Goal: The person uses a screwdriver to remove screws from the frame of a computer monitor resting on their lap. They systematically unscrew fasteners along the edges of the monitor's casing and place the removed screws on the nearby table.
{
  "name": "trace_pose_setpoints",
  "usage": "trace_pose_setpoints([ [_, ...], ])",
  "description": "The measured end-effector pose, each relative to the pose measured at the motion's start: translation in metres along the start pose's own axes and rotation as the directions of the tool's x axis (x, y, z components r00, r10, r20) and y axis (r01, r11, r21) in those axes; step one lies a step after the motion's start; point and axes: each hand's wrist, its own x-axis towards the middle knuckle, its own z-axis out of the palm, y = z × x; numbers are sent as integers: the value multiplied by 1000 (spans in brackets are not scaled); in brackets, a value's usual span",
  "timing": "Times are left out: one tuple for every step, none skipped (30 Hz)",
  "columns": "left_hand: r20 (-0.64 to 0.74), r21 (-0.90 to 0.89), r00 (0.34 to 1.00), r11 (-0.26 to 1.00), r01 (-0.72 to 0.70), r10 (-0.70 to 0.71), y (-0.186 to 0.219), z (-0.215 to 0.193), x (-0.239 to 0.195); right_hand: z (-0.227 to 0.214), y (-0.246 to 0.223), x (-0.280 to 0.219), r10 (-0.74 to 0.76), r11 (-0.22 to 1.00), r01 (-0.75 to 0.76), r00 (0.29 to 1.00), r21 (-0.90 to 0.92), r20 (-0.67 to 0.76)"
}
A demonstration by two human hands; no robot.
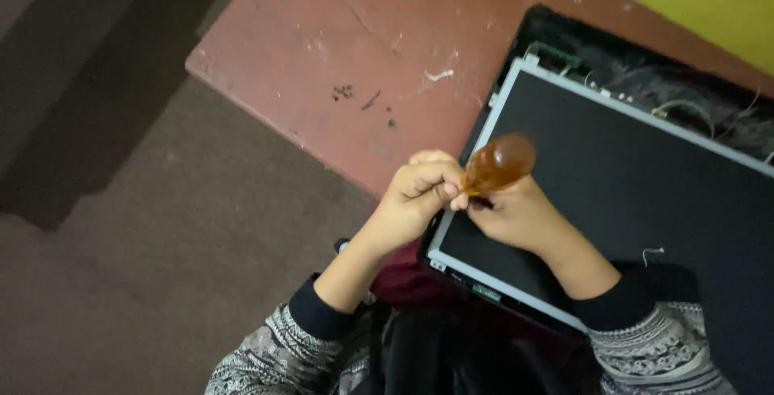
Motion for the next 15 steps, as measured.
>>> trace_pose_setpoints([
  [11,-80,998,995,65,-64,2,1,-1,2,-14,4,-64,994,63,998,-89,-3],
  [26,-159,992,979,130,-127,3,2,-1,3,-27,8,-127,976,125,992,-177,-1],
  [29,-159,992,979,128,-125,4,0,0,2,-25,7,-129,976,126,992,-179,-3],
  [31,-107,989,983,150,-147,6,-2,1,1,-22,6,-116,986,119,993,-113,35],
  [29,-57,985,984,171,-170,7,-3,2,-1,-19,4,-103,993,107,992,-47,78],
  [28,-59,985,984,170,-168,27,-5,7,-1,-19,4,-103,993,107,991,-49,80],
  [-18,-44,984,983,177,-178,47,-8,13,-1,-19,4,-128,987,135,989,-83,78],
  [-63,-30,980,982,185,-187,66,-10,18,0,-18,5,-153,980,161,985,-116,76],
  [-63,-32,980,981,189,-191,80,-8,20,-1,-21,6,-148,981,157,986,-115,76],
  [-88,-62,982,985,162,-167,93,-5,23,-2,-24,7,-181,963,196,979,-186,96],
  [-113,-90,984,987,130,-140,106,-2,25,-4,-27,8,-213,937,237,970,-256,119],
  [-114,-92,983,987,131,-141,113,0,33,-3,-27,7,-211,937,236,970,-256,119],
  [-114,-44,988,994,102,-107,120,2,41,-3,-28,7,-166,961,194,974,-197,152],
  [-112,5,991,997,74,-73,127,3,50,-3,-29,7,-122,979,149,975,-138,187],
  [-113,6,991,997,72,-71,126,8,55,-3,-31,9,-123,979,150,974,-139,188],
])
